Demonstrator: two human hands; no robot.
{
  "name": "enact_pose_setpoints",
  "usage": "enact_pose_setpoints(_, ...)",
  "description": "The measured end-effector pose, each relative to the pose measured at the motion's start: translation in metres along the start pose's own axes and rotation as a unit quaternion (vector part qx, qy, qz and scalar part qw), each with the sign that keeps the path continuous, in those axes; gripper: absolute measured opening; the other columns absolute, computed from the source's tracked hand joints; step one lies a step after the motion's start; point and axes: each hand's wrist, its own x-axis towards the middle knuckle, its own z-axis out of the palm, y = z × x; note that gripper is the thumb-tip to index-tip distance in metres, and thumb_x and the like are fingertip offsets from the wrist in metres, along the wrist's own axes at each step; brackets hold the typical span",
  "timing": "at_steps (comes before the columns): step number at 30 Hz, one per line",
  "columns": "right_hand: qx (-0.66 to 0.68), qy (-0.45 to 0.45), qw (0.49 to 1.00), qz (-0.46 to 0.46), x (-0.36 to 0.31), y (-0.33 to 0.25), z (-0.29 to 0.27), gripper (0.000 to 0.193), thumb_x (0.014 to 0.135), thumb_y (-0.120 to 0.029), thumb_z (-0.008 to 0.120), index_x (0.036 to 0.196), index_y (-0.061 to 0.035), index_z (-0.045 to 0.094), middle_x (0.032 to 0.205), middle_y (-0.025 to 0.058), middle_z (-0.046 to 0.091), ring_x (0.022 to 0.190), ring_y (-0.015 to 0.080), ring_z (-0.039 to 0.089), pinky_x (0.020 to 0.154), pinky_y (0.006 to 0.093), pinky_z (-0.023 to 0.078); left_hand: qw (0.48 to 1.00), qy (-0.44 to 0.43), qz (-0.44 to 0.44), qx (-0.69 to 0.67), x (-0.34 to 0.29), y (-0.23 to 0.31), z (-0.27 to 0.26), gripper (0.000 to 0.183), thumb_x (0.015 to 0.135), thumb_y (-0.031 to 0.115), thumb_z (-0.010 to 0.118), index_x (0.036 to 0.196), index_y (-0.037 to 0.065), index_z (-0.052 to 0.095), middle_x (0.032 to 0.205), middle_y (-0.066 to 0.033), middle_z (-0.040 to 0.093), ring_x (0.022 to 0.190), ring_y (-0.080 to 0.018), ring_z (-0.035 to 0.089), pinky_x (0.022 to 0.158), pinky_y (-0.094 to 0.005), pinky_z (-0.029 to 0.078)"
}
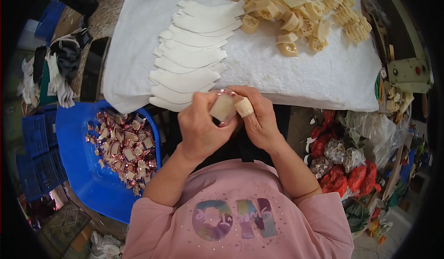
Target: Manually assembling shoe components by pressing white support pieces into cream plastic shells.
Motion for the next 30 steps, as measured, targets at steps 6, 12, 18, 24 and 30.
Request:
enact_pose_setpoints(6, -0.108, 0.002, 0.986, -0.124, 0.033, 0.007, -0.006, 0.028, 0.076, 0.001, 0.059, 0.104, -0.0028, 0.058, 0.09, 0.012, 0.056, 0.085, 0.0309, 0.052, 0.072, 0.0365, 0.044, 0.974, 0.088, -0.177, 0.113, -0.036, -0.054, -0.065, 0.037, 0.072, 0.008, 0.073, 0.102, 0.0, 0.052, 0.081, -0.0054, 0.056, 0.062, -0.0105, 0.051, 0.057, -0.0223, 0.043)
enact_pose_setpoints(12, -0.24, 0.003, 0.953, -0.184, 0.056, 0.011, 0.0, 0.027, 0.073, -0.001, 0.064, 0.099, -0.0033, 0.06, 0.1, 0.009, 0.055, 0.095, 0.029, 0.045, 0.084, 0.0382, 0.037, 0.862, 0.175, -0.306, 0.366, -0.098, -0.107, -0.151, 0.04, 0.076, 0.008, 0.068, 0.112, -0.002, 0.051, 0.112, -0.0151, 0.043, 0.1, -0.0229, 0.044, 0.079, -0.0309, 0.043)
enact_pose_setpoints(18, -0.295, -0.006, 0.937, -0.187, 0.078, 0.009, 0.005, 0.026, 0.073, -0.001, 0.064, 0.098, -0.0036, 0.061, 0.1, 0.0084, 0.056, 0.097, 0.0285, 0.046, 0.086, 0.0391, 0.036, 0.916, 0.163, -0.201, 0.308, -0.059, -0.08, -0.134, 0.041, 0.072, 0.001, 0.064, 0.112, 0.002, 0.053, 0.118, -0.0165, 0.042, 0.112, -0.0297, 0.04, 0.094, -0.0391, 0.036)
enact_pose_setpoints(24, -0.312, -0.007, 0.925, -0.216, 0.104, -0.002, 0.031, 0.02, 0.074, -0.002, 0.06, 0.093, -0.0061, 0.066, 0.098, 0.0076, 0.057, 0.1, 0.0272, 0.046, 0.087, 0.0392, 0.033, 0.991, 0.018, -0.002, 0.13, 0.015, -0.057, -0.073, 0.027, 0.07, -0.005, 0.061, 0.096, 0.001, 0.061, 0.103, -0.0144, 0.058, 0.097, -0.0294, 0.055, 0.086, -0.0351, 0.044)
enact_pose_setpoints(30, -0.404, -0.059, 0.879, -0.245, 0.132, 0.005, 0.063, 0.019, 0.069, 0.0, 0.06, 0.085, -0.0075, 0.067, 0.093, 0.0082, 0.056, 0.095, 0.0262, 0.046, 0.083, 0.0432, 0.03, 0.988, -0.032, 0.018, 0.153, 0.035, -0.066, -0.048, 0.022, 0.069, -0.003, 0.063, 0.091, 0.002, 0.06, 0.099, -0.011, 0.059, 0.092, -0.0283, 0.056, 0.082, -0.0358, 0.042)
